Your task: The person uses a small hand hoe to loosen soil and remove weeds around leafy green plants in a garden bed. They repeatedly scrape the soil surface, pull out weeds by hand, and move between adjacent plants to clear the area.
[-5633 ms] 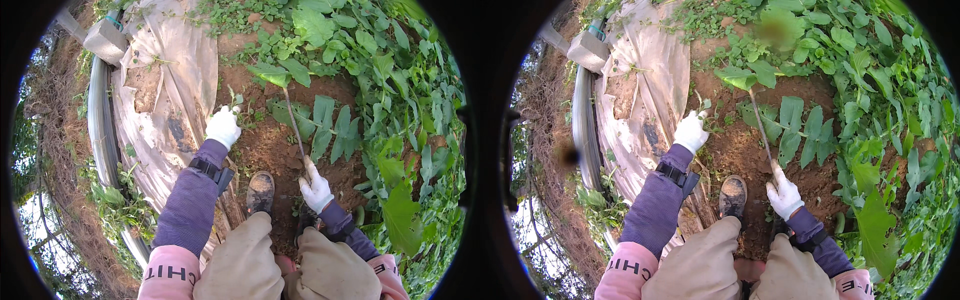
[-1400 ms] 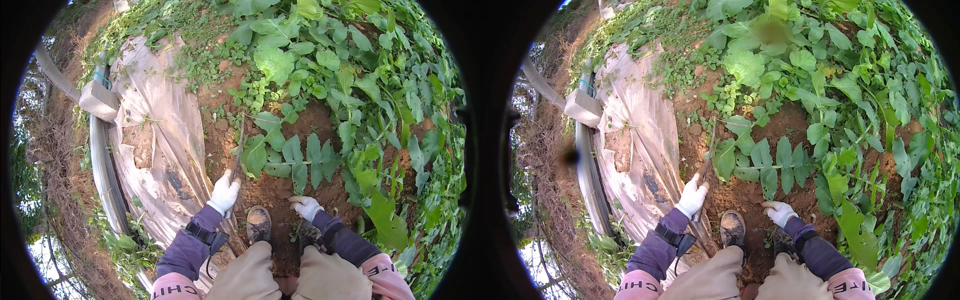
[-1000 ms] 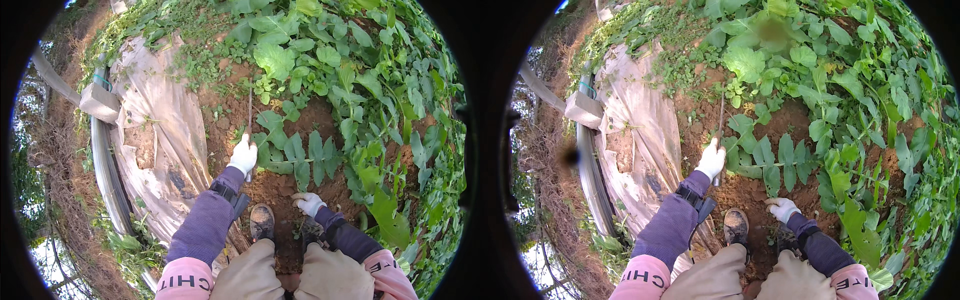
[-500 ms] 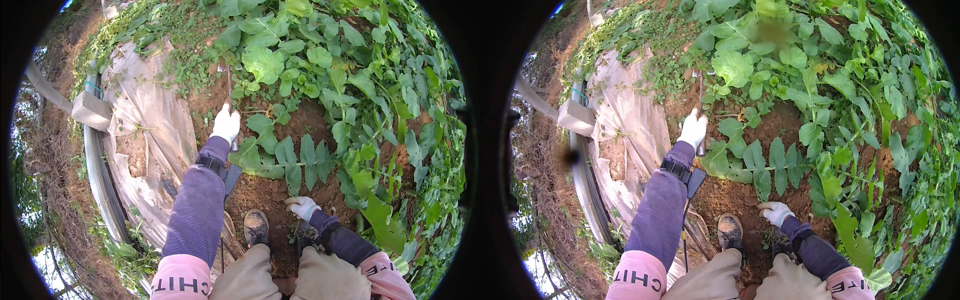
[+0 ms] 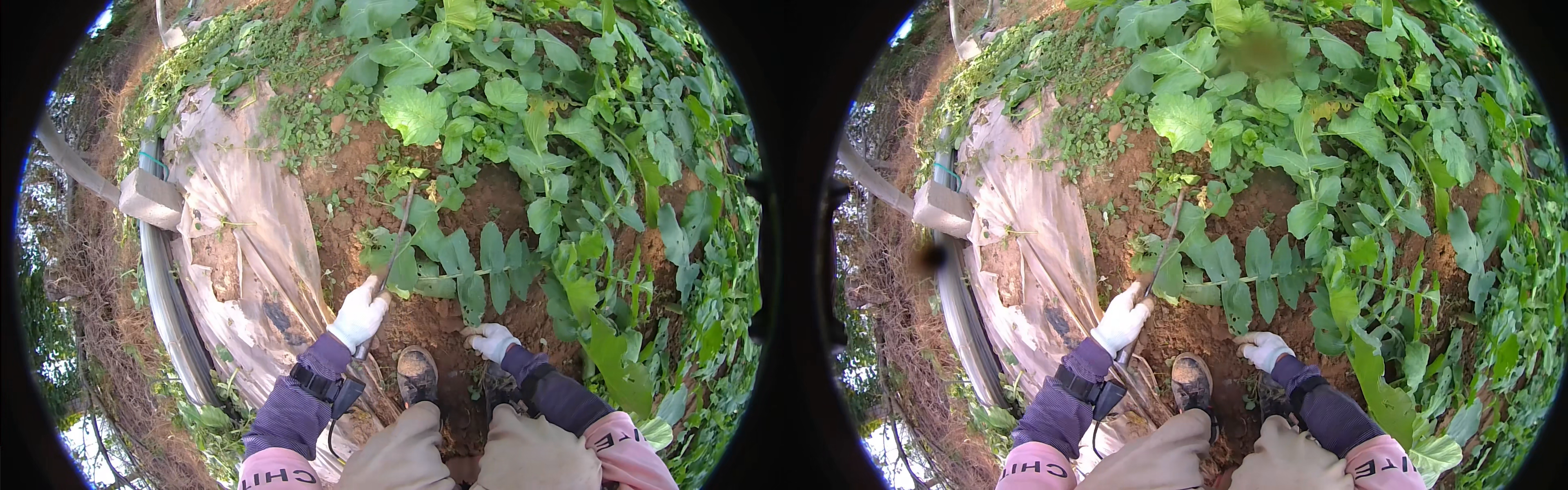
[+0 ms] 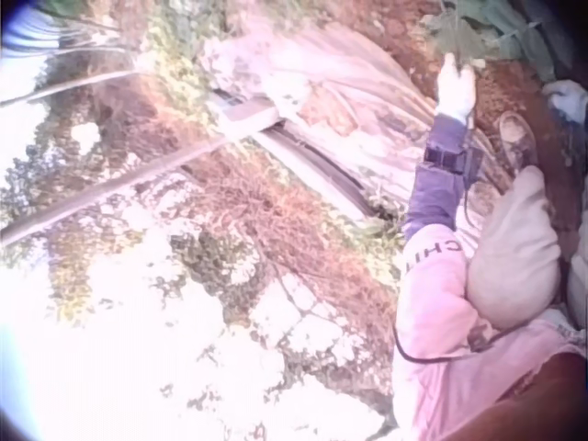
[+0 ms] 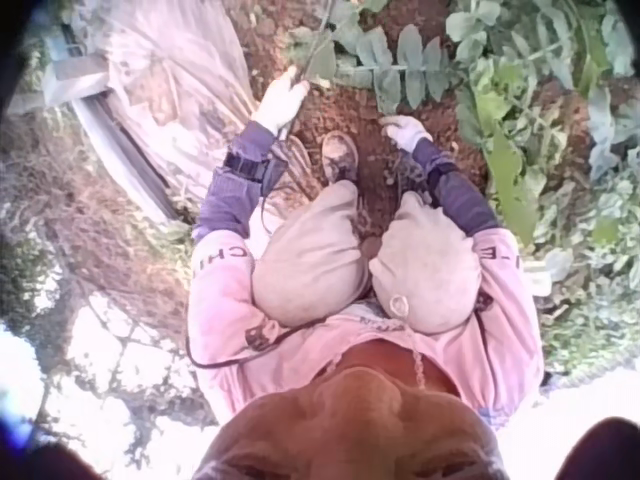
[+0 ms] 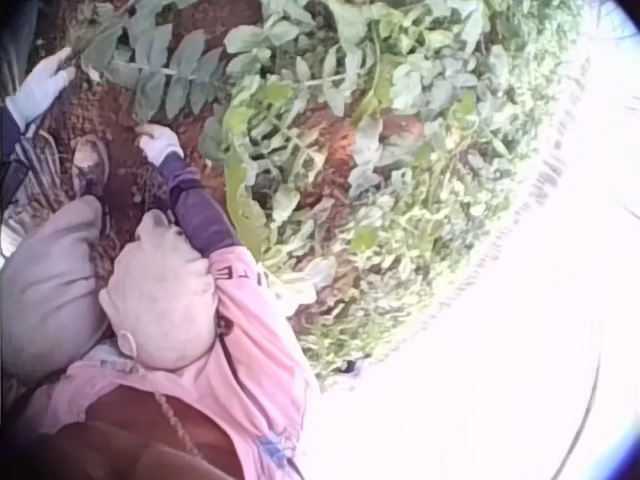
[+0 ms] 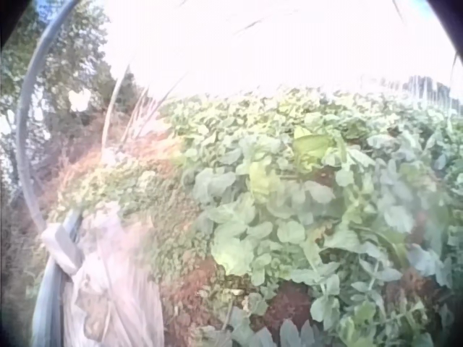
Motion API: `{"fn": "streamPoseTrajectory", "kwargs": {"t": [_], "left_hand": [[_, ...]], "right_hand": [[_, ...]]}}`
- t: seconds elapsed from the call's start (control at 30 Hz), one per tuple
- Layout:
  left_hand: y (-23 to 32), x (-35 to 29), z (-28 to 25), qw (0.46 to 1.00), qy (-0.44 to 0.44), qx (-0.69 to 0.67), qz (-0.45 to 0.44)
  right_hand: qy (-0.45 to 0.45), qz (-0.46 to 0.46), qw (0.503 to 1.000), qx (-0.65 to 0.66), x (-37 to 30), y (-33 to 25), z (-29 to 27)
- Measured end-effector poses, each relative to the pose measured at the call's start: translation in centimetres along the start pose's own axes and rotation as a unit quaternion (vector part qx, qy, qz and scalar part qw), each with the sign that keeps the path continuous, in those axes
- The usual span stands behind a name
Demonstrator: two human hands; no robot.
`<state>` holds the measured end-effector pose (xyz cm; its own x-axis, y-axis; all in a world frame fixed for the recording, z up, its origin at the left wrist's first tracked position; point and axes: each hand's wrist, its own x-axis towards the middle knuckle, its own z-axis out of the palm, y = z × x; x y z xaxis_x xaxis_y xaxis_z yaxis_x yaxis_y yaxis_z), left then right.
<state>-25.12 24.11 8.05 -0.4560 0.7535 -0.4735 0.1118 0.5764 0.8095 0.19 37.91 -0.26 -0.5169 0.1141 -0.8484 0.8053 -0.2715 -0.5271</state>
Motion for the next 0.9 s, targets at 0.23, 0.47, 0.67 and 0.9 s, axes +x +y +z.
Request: {"fn": "streamPoseTrajectory", "kwargs": {"t": [0.23, 0.47, 0.67, 0.9], "left_hand": [[-1.5, 2.4, -0.8, 0.991, 0.126, -0.005, -0.05], [-6.5, -9.7, 1.8, 0.998, 0.063, 0.005, -0.001], [-1.2, -5.6, -2.3, 0.974, 0.155, -0.105, -0.13], [-3.8, -16.7, 2.2, 0.986, 0.026, 0.1, -0.13]], "right_hand": [[0.003, -0.011, 1.0, -0.008, 0.2, 0.4, -0.1], [-0.005, 0.013, 1.0, -0.009, 0.0, -0.8, -0.1], [0.006, 0.011, 1.0, 0.024, -0.6, -1.0, 0.4], [0.004, 0.029, 1.0, -0.008, -0.3, -0.7, 0.1]]}}
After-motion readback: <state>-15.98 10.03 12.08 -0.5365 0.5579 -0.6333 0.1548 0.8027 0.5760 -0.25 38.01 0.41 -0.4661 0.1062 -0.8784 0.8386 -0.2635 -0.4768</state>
